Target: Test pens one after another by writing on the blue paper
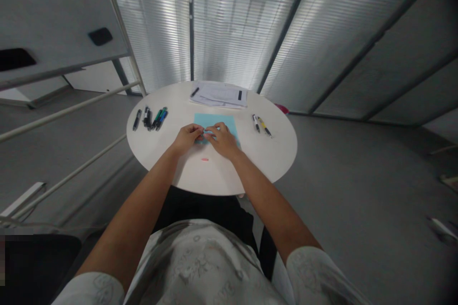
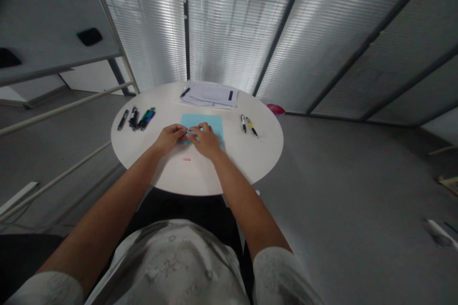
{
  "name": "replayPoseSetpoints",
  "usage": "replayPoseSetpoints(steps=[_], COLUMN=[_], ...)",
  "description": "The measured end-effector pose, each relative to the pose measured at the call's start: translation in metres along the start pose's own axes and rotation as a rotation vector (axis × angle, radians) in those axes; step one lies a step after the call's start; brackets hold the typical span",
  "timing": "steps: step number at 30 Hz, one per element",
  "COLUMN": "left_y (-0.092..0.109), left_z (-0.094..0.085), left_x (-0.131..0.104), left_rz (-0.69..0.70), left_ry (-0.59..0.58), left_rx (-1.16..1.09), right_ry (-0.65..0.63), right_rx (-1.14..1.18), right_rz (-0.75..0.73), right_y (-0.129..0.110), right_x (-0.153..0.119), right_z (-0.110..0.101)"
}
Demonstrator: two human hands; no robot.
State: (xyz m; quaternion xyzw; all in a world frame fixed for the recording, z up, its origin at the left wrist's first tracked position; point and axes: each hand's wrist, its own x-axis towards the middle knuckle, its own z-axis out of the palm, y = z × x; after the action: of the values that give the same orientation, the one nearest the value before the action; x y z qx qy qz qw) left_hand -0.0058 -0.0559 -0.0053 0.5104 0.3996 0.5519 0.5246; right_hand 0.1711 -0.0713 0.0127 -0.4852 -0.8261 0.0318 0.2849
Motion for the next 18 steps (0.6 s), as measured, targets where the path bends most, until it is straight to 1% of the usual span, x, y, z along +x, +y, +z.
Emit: replayPoseSetpoints(steps=[9, 18], left_y=[0.0022, 0.0027], left_z=[-0.0006, -0.0024], left_x=[-0.0011, -0.0018], left_rz=[-0.031, -0.019], left_ry=[-0.034, -0.065], left_rx=[-0.015, 0.001], right_ry=[-0.119, -0.083], right_rx=[0.009, -0.006], right_rz=[-0.063, -0.043], right_y=[0.0042, 0.0019], right_x=[0.0047, 0.0029], right_z=[-0.0020, -0.0044])
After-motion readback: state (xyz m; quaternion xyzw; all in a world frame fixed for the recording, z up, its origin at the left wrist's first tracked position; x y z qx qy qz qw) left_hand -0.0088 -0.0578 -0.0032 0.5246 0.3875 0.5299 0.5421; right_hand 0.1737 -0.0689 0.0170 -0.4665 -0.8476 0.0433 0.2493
